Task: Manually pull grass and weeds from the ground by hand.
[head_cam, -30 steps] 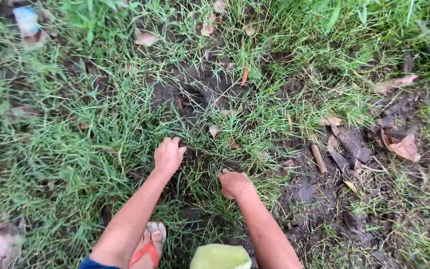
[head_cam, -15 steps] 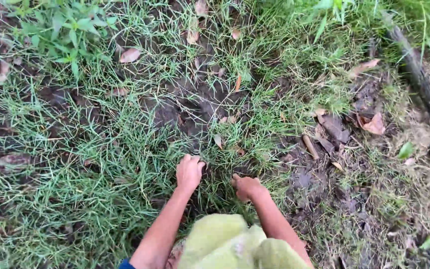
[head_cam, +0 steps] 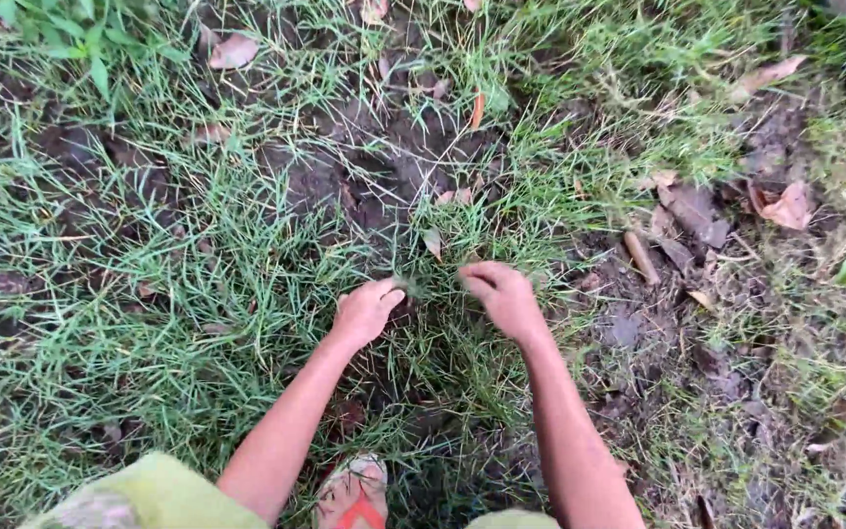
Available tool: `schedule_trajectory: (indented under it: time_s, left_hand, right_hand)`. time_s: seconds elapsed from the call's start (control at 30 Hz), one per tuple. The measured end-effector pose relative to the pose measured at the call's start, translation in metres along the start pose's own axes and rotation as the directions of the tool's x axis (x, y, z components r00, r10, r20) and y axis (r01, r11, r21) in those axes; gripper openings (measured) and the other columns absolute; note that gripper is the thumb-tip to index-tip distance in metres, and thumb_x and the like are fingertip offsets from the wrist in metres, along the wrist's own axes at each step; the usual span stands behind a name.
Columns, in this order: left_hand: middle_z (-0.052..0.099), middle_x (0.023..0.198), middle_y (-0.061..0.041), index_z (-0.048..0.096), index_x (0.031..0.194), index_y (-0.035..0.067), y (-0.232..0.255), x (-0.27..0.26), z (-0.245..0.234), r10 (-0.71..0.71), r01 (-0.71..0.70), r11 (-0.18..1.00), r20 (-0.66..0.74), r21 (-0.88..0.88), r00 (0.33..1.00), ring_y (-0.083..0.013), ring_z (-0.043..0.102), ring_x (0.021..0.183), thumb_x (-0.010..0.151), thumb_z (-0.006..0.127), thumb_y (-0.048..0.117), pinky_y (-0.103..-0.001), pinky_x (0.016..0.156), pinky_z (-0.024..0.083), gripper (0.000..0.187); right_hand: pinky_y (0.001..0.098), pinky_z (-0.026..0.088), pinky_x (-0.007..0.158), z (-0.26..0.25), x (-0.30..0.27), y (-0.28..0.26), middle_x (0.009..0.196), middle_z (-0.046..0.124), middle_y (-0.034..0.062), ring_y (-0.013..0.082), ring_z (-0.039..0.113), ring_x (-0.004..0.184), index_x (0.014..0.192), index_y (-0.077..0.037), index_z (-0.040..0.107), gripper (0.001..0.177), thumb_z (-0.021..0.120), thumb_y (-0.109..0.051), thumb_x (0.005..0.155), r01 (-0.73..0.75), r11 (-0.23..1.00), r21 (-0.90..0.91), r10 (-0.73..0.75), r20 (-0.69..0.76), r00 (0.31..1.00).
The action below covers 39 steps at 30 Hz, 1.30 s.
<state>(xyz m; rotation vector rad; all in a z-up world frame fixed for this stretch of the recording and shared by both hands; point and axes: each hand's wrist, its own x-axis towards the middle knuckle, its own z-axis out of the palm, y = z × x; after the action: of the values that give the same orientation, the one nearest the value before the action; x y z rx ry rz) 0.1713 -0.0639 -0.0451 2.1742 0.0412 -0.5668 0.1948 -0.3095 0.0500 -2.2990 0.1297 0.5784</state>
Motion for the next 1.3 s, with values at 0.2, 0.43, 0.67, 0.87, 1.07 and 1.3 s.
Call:
schedule_trajectory:
  time_s: [0.2,0.43,0.67,0.87,1.07,1.3]
  left_hand:
    - [0.073,0.102,-0.015,0.070,0.100,0.011,-0.011,-0.001,0.001,-0.087,0.086,0.996,0.051,0.033,0.995,-0.0348,0.068,0.101,0.100,0.049,0.045,-0.049,0.098,0.045,0.040]
    - [0.071,0.089,-0.019,0.065,0.085,0.003,-0.033,-0.029,0.025,0.021,-0.011,0.998,-0.147,0.069,0.989,-0.0393,0.067,0.087,0.101,0.045,0.042,-0.052,0.082,0.046,0.046]
    - [0.067,0.074,-0.017,0.064,0.078,0.002,0.003,-0.072,0.020,-0.126,0.084,0.975,-0.197,-0.205,0.972,-0.0352,0.063,0.070,0.097,0.051,0.041,-0.047,0.072,0.048,0.045]
    - [0.069,0.075,-0.012,0.071,0.085,0.005,0.003,-0.074,-0.029,-0.011,-0.061,0.984,-0.406,-0.165,0.914,-0.0303,0.065,0.068,0.098,0.059,0.033,-0.043,0.070,0.051,0.033]
    - [0.069,0.097,-0.012,0.066,0.114,0.006,-0.027,-0.058,-0.034,-0.045,0.054,0.999,-0.542,0.002,0.839,-0.0290,0.067,0.081,0.094,0.070,0.032,-0.047,0.079,0.048,0.032]
    - [0.067,0.104,-0.015,0.039,0.149,0.018,-0.008,-0.033,-0.043,-0.153,0.199,0.974,-0.333,0.110,0.930,-0.0342,0.066,0.091,0.082,0.078,0.035,-0.059,0.090,0.040,0.079]
  right_hand:
    - [0.0360,0.057,0.094,0.082,0.054,0.036,0.116,0.077,0.0118,0.0238,0.075,0.103,0.120,-0.011,0.073,0.034,0.069,-0.026,0.090,0.128,0.992,0.001,-0.127,0.033,0.991]
    - [0.0444,0.052,0.098,0.099,0.059,0.013,0.128,0.070,0.0144,0.0346,0.067,0.114,0.137,-0.024,0.063,0.048,0.069,-0.031,0.090,0.206,0.963,-0.175,-0.191,0.097,0.977]
    - [0.0476,0.051,0.095,0.084,0.048,-0.040,0.127,0.064,0.0147,0.0356,0.064,0.115,0.149,-0.042,0.044,0.057,0.063,-0.042,0.095,0.101,0.940,-0.326,0.008,0.317,0.948]
    - [0.0490,0.052,0.090,0.124,0.064,0.008,0.117,0.071,0.0098,0.0324,0.068,0.108,0.129,-0.031,0.064,0.031,0.046,-0.036,0.104,0.102,0.949,-0.299,-0.023,0.258,0.966]
    - [0.0476,0.039,0.077,0.131,0.003,0.030,0.102,0.069,0.0106,0.0281,0.060,0.091,0.106,-0.014,0.069,0.031,0.046,-0.035,0.103,0.095,0.877,-0.470,-0.036,0.133,0.991]
    - [0.0445,0.040,0.087,0.026,-0.043,0.051,0.094,0.072,0.0050,0.0231,0.063,0.088,0.096,-0.017,0.070,0.028,0.049,-0.036,0.101,0.054,0.773,-0.632,0.153,0.268,0.951]
